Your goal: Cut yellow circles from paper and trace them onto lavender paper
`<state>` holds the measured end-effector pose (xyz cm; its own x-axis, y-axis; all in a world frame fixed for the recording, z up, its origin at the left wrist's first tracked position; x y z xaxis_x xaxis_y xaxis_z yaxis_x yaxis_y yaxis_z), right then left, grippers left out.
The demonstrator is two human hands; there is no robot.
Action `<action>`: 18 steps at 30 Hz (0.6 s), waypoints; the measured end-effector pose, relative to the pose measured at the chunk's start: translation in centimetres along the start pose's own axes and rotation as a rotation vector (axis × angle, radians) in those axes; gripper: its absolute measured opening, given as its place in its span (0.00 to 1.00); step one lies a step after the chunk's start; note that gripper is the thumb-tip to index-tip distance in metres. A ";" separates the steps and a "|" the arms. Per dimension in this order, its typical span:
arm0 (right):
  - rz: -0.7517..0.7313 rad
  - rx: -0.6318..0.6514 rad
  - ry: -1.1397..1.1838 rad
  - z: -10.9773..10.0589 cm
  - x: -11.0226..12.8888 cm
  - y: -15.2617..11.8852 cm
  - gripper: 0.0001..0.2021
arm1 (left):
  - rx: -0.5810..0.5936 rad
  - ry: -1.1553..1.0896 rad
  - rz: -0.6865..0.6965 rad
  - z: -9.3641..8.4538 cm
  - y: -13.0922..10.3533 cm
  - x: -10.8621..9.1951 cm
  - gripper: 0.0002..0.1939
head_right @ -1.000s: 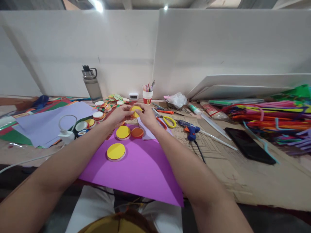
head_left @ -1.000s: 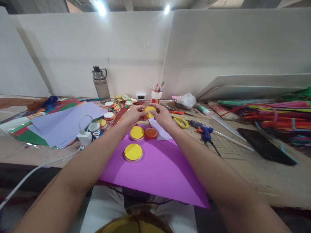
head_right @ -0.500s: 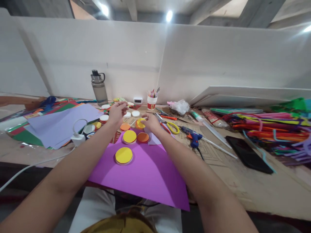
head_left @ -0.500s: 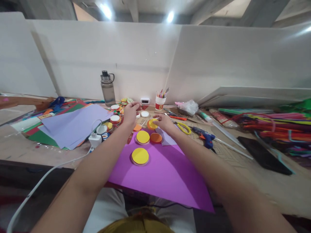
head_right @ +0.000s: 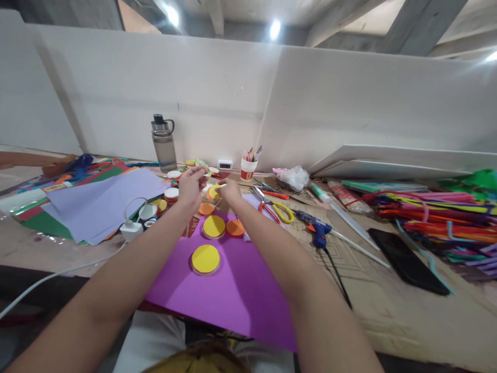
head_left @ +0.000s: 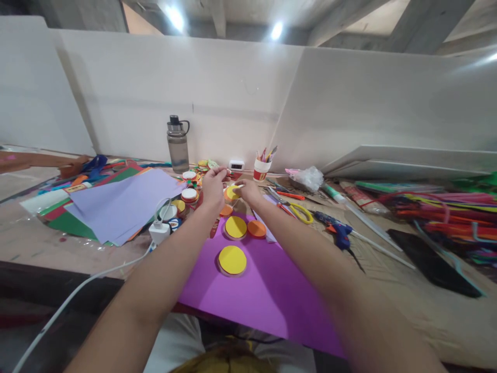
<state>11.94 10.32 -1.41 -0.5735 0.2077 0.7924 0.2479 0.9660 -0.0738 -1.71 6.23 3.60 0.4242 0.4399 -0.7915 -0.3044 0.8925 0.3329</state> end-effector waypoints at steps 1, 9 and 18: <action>-0.001 0.007 -0.012 0.6 0.2 0.1 0.16 | -0.002 -0.004 0.000 0.0 0.0 0.0 0.05; -0.100 0.035 -0.181 2.0 0.8 0.4 0.10 | -0.021 0.011 -0.014 -0.5 0.3 0.5 0.05; -0.304 0.086 -0.360 -0.6 0.1 -1.0 0.23 | -0.009 0.039 0.002 -0.8 0.4 1.1 0.05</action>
<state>12.11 9.25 -0.87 -0.8476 -0.0605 0.5271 -0.0296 0.9973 0.0668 -2.04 6.97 2.47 0.3904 0.4372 -0.8102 -0.3132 0.8906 0.3297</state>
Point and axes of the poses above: each hand's wrist, its own y-axis towards the middle knuckle, its own z-axis out of the palm, x = y × z, the point moved 6 cm from there along y, towards the middle knuckle, and after that the axes turned 13 degrees about z, right-handed, at the moved point
